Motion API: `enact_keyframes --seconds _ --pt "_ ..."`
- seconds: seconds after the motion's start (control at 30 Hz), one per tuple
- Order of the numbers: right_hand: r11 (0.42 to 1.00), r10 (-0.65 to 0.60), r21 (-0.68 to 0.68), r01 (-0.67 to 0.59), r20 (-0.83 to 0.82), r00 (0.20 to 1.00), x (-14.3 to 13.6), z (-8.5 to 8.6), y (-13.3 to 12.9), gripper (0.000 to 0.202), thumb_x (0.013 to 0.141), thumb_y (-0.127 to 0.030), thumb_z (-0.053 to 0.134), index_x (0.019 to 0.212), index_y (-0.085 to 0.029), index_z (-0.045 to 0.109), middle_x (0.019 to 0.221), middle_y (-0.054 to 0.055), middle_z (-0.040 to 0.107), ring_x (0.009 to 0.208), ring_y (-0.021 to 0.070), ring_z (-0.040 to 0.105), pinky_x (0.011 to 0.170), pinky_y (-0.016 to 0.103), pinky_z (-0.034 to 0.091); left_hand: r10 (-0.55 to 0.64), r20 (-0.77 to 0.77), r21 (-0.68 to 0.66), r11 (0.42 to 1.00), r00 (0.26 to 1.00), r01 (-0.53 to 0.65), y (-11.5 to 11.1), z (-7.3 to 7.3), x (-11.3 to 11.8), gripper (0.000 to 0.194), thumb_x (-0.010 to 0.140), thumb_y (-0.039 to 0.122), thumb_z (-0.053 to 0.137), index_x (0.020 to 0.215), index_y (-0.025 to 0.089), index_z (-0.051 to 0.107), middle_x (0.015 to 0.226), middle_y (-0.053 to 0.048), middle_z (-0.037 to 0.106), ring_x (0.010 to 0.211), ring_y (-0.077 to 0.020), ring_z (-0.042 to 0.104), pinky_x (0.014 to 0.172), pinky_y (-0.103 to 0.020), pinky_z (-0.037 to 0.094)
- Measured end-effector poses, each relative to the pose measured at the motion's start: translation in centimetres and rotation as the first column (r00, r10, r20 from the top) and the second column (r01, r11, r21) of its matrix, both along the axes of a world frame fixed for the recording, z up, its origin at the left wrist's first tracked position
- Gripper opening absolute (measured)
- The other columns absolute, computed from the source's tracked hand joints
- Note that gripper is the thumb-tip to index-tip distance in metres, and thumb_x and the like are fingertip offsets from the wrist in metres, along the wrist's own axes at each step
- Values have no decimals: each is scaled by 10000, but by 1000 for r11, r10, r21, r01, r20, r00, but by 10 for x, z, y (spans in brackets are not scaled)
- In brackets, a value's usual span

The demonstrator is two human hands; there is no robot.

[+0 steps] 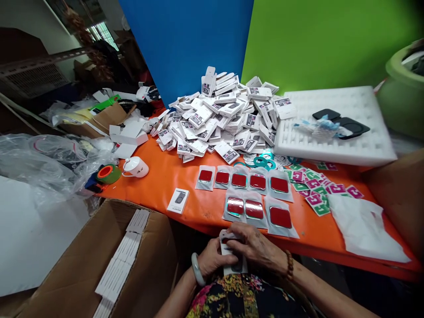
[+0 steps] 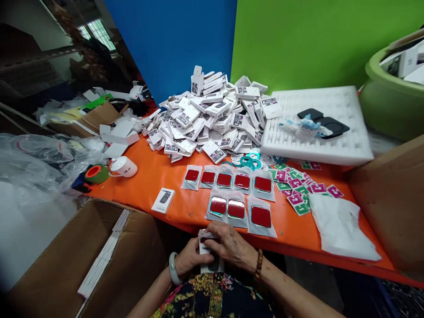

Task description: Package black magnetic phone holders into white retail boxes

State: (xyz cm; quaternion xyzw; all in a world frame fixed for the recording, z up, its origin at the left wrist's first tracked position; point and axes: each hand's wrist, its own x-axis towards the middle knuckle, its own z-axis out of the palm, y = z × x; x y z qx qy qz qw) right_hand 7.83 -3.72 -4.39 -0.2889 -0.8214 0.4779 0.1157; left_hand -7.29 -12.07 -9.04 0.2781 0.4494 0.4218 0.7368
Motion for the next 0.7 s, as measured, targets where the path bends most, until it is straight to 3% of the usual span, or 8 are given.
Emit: enact_keyframes --seconds 0.17,0.27,0.37,0.53,0.6,0.7 --pt "999 -51 10 51 -1 999 2 0 -10 111 794 -298 577 824 -191 586 873 28 543 840 169 513 764 294 421 131 -23 43 991 991 -130 -10 0 0 472 553 240 802 937 130 551 805 -17 621 731 -124 556 688 -239 425" --pt "993 -103 -65 100 -41 994 6 7 -3 168 855 -326 501 818 -195 600 855 27 532 818 160 516 743 286 423 304 -50 65 952 951 -301 -11 4 2 570 623 269 764 1087 174 446 795 -18 634 665 -123 576 635 -253 451" --pt "977 -201 -105 187 -136 970 6 10 5 238 891 -345 432 799 -200 598 848 31 524 795 154 520 718 282 431 373 -57 152 920 926 -361 -7 12 4 610 692 251 714 1201 206 381 869 -32 641 718 -133 598 678 -270 471" --pt "839 -538 -196 508 -156 828 3 -4 4 210 789 -395 575 859 -202 531 856 31 536 759 166 527 675 296 457 345 -65 183 926 936 -329 -5 13 6 490 693 253 709 1129 172 500 961 -69 640 817 -154 597 720 -260 468" --pt "786 -592 -311 533 -135 794 3 -10 -1 250 759 -428 599 822 -200 518 818 18 548 715 159 534 640 290 461 342 -92 178 930 935 -323 -5 11 5 456 691 273 707 1098 164 531 950 -66 646 789 -148 592 700 -253 464" --pt "715 -601 -512 477 -101 793 4 -12 -10 287 746 -470 602 762 -195 520 737 -2 554 661 150 533 592 273 447 381 -198 180 920 903 -348 -1 14 3 342 718 336 670 984 132 606 830 -46 657 715 -133 570 663 -241 443"
